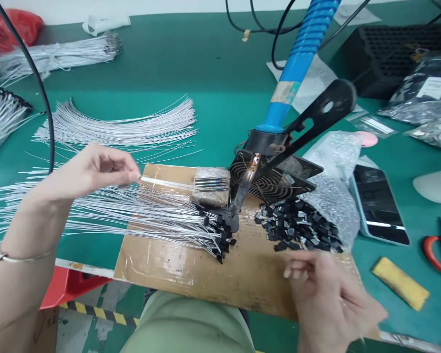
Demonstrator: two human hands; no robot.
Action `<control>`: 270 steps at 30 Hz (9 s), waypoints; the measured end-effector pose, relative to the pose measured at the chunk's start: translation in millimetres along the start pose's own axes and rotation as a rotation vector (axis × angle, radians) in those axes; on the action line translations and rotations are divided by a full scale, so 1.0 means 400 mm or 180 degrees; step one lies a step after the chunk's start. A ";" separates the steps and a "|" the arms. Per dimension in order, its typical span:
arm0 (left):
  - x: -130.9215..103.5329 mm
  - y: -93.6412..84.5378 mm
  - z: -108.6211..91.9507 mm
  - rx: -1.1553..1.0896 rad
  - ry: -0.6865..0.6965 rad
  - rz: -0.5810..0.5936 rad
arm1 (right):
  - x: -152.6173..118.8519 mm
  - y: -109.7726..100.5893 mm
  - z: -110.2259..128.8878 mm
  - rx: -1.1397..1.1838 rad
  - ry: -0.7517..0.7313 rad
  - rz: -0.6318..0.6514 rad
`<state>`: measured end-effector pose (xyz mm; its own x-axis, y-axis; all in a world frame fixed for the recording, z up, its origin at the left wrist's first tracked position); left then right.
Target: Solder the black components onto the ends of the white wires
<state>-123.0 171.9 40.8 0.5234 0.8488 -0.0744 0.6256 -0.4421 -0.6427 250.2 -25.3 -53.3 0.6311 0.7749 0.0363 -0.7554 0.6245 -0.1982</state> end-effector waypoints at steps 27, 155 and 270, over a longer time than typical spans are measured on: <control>-0.085 0.214 -0.047 -0.0638 0.0149 0.0451 | -0.098 0.241 0.101 0.0009 -0.0115 0.2108; -0.057 0.441 -0.149 -0.1218 -0.0044 -0.0675 | -0.111 0.256 -0.026 0.1961 0.2223 0.1733; -0.081 0.432 -0.113 -0.1465 -0.0286 -0.1065 | 0.027 0.063 0.028 -0.2056 -0.1060 0.0381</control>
<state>-5.6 54.7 -33.4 0.2152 0.9766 -0.0015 0.9465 -0.2090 -0.2460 235.9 -0.1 -46.8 0.3861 0.8869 0.2535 -0.4965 0.4314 -0.7532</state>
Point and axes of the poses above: each hand's wrist, its own x-axis towards the middle knuckle, its own y-axis out of the palm, z = x × y, the point moved 8 cm from there along x, towards the middle knuckle, and after that the axes turned 10 degrees about y, right-handed, at the moved point
